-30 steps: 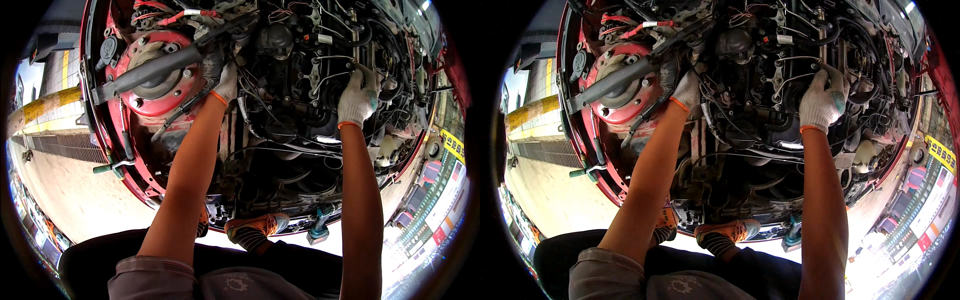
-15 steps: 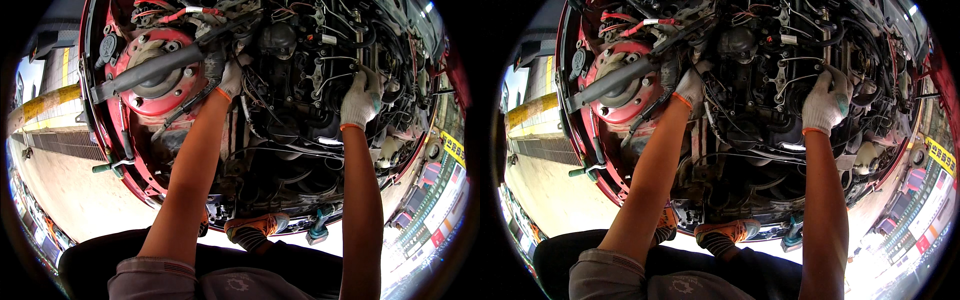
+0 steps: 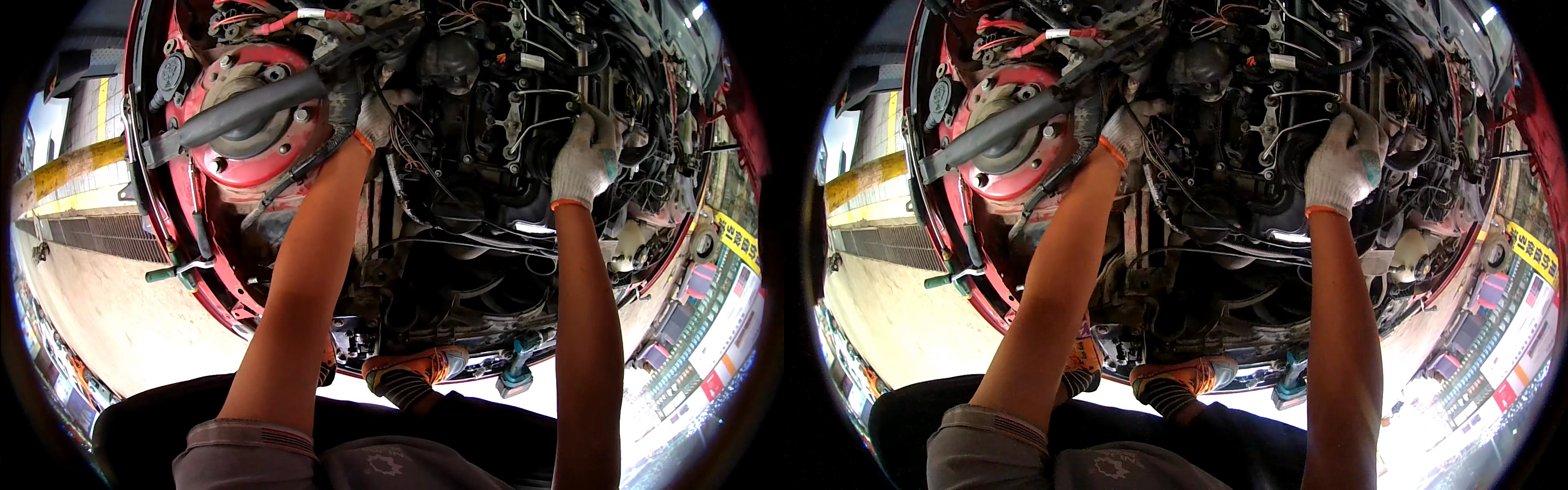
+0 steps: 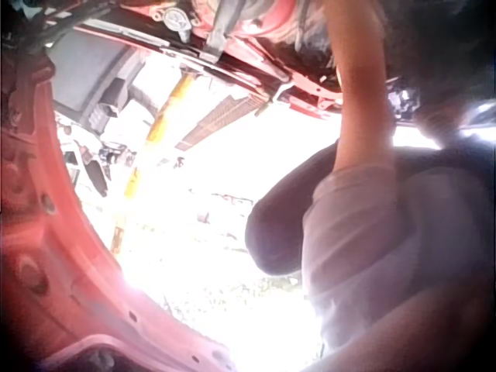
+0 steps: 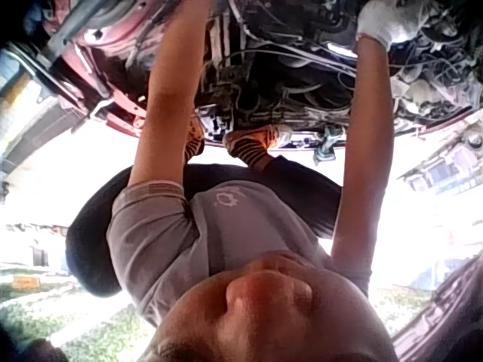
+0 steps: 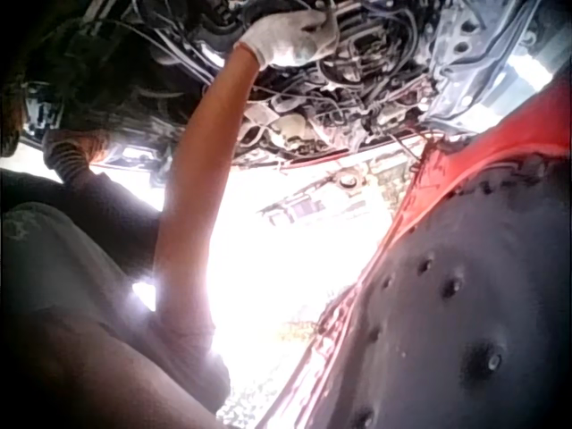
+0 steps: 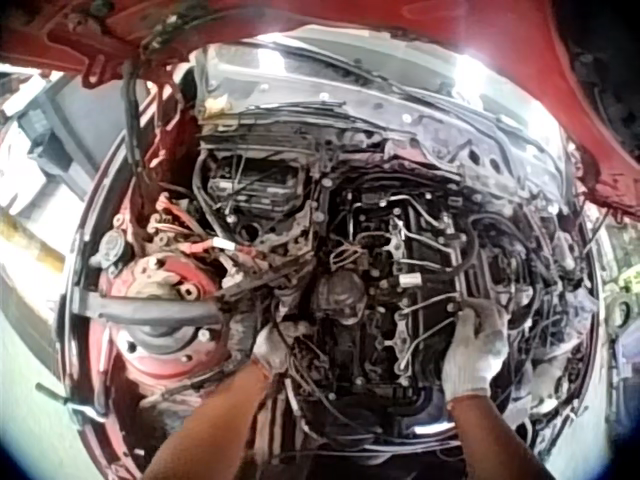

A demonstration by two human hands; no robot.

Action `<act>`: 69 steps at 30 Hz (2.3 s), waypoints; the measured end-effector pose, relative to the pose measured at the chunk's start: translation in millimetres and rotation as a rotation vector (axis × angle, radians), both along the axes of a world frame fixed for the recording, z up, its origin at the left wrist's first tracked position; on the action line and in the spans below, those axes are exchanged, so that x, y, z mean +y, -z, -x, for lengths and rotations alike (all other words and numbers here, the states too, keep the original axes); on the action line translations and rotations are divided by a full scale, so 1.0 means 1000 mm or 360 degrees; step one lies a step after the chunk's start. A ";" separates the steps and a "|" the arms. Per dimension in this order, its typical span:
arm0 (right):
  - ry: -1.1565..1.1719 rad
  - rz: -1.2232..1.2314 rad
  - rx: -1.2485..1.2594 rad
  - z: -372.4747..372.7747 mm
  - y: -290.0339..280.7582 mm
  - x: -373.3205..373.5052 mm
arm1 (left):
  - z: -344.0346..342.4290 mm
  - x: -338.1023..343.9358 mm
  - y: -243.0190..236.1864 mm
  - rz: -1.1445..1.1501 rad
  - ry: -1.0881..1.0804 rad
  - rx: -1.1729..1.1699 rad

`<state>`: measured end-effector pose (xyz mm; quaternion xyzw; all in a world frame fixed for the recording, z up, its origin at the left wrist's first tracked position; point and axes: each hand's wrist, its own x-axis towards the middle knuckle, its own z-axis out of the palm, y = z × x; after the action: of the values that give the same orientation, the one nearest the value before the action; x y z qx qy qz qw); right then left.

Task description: The person works on a car engine with the hood open, using a wrench to loosen and tighten bolts on the engine block. They repeatedly reach into the engine bay to adjust components and reposition parts while wearing gloves.

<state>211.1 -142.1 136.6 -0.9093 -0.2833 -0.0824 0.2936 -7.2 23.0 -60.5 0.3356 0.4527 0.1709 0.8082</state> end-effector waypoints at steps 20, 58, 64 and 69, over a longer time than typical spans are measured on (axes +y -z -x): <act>0.0061 -0.0006 -0.0051 -0.003 0.000 -0.002 | -0.001 0.006 0.023 -0.0042 0.0160 -0.0166; -0.0023 -0.0080 -0.0077 0.004 0.000 0.004 | -0.002 0.006 0.013 -0.0486 0.0323 0.0058; -0.0016 -0.0095 -0.0072 0.001 0.004 0.001 | -0.015 0.003 0.028 -0.0693 0.0124 0.0240; 0.0017 -0.0079 -0.0089 -0.007 0.006 -0.009 | -0.035 -0.008 -0.026 -0.0020 0.0059 0.0119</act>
<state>218.2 -151.0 131.1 -0.9005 -0.2845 -0.1164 0.3076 27.8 15.0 -34.2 0.3552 0.4752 0.1460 0.7916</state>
